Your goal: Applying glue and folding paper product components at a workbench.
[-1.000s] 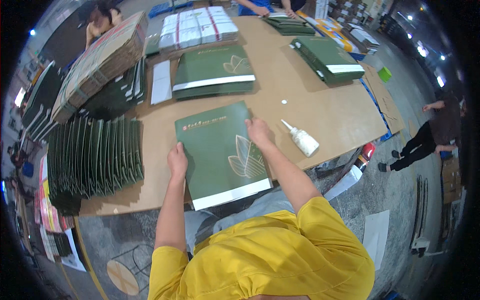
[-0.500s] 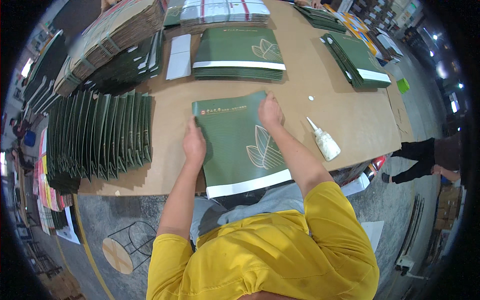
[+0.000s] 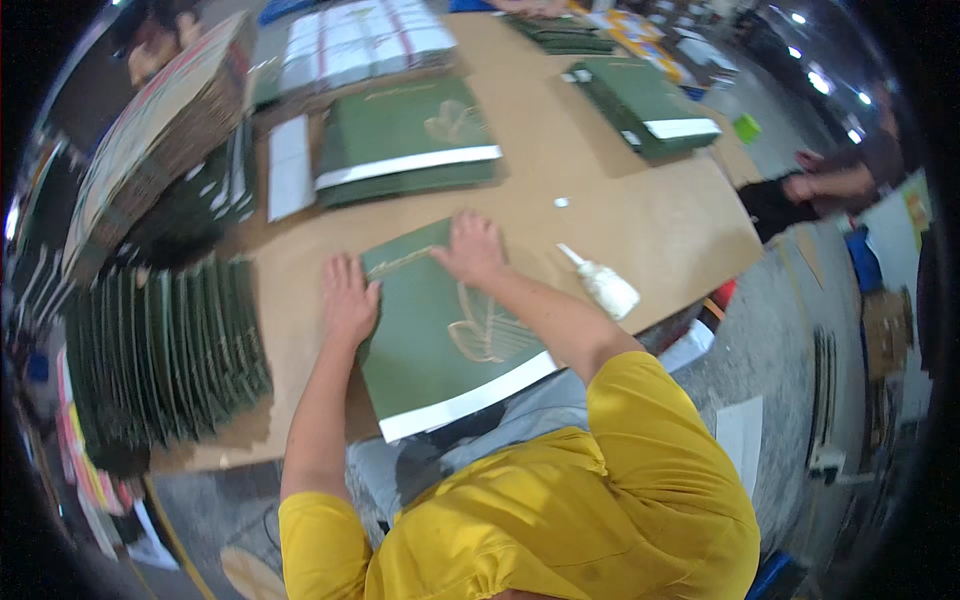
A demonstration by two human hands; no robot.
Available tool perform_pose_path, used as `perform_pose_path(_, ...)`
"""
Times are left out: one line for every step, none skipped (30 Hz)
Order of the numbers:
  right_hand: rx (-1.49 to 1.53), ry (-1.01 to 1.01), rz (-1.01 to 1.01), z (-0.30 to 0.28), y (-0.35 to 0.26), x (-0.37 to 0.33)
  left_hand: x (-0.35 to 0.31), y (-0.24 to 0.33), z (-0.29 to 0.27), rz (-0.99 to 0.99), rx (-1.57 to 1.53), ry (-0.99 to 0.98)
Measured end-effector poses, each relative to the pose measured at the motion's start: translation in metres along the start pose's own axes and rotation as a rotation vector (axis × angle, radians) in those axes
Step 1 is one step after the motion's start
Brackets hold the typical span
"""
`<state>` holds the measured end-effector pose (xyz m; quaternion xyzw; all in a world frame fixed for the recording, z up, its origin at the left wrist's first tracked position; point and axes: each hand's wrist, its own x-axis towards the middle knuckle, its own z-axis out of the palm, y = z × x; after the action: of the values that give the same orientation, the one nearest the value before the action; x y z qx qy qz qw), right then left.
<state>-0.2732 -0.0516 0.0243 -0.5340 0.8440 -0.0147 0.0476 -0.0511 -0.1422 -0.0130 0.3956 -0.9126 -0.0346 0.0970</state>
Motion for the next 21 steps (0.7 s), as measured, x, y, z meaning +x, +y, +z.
perform_pose_path(-0.041, 0.055, -0.045, 0.008, 0.007, -0.008, 0.001, 0.001, -0.001, 0.007, 0.029, -0.015)
perform_pose_path(-0.115, 0.021, -0.061, 0.003, 0.007, -0.026, -0.001, 0.0, 0.001, 0.034, 0.019, 0.002)
perform_pose_path(-0.188, -0.015, -0.075, -0.005, 0.004, -0.044, -0.001, -0.002, 0.005, 0.012, -0.005, -0.001)
perform_pose_path(-0.15, -0.014, -0.089, -0.011, 0.006, -0.067, 0.0, -0.002, 0.006, -0.013, -0.029, -0.009)
perform_pose_path(-0.11, -0.018, -0.11, -0.016, 0.01, -0.092, 0.0, -0.001, 0.006, 0.004, -0.036, -0.001)
perform_pose_path(-0.041, 0.002, -0.092, -0.023, 0.013, -0.115, 0.0, 0.001, 0.004, 0.0, -0.03, -0.004)
perform_pose_path(0.029, 0.021, -0.087, -0.028, 0.017, -0.133, 0.0, 0.002, 0.001, -0.016, -0.021, -0.007)
perform_pose_path(0.024, 0.026, -0.077, -0.028, 0.023, -0.146, 0.003, 0.005, 0.0, -0.006, -0.027, -0.002)
perform_pose_path(0.246, 0.012, 0.059, -0.027, 0.029, -0.157, 0.006, 0.007, -0.002, -0.011, -0.008, -0.011)
perform_pose_path(0.471, -0.006, 0.191, -0.027, 0.032, -0.164, 0.004, 0.007, -0.004, -0.022, 0.012, -0.023)
perform_pose_path(0.474, -0.003, 0.202, -0.02, 0.041, -0.166, 0.006, 0.008, -0.004, -0.011, 0.013, -0.025)
perform_pose_path(0.61, -0.048, 0.243, -0.005, 0.053, -0.162, 0.006, 0.008, -0.005, -0.02, -0.001, -0.036)
perform_pose_path(0.748, -0.089, 0.281, -0.009, 0.055, -0.16, 0.009, 0.007, -0.006, -0.029, -0.014, -0.045)
perform_pose_path(0.752, -0.085, 0.287, -0.01, 0.051, -0.162, 0.009, 0.005, -0.004, -0.022, -0.01, -0.045)
perform_pose_path(0.632, -0.022, 0.276, -0.012, 0.044, -0.165, 0.007, 0.003, 0.0, -0.018, -0.009, -0.04)
perform_pose_path(0.508, 0.042, 0.255, -0.017, 0.037, -0.162, 0.006, 0.0, 0.002, -0.023, -0.009, -0.028)
perform_pose_path(0.511, 0.044, 0.255, -0.006, 0.035, -0.161, 0.005, 0.001, 0.001, -0.022, -0.005, -0.027)
perform_pose_path(0.23, 0.256, -0.025, 0.015, 0.035, -0.159, 0.003, 0.0, 0.0, -0.02, -0.021, -0.019)
perform_pose_path(-0.055, 0.459, -0.316, 0.026, 0.034, -0.156, -0.001, -0.002, 0.0, -0.033, -0.036, -0.012)
perform_pose_path(-0.038, 0.45, -0.344, 0.025, 0.03, -0.155, -0.005, -0.005, 0.0, -0.039, -0.057, -0.011)
perform_pose_path(0.069, 0.361, -0.295, 0.023, 0.03, -0.153, -0.003, -0.005, 0.002, -0.05, -0.076, -0.011)
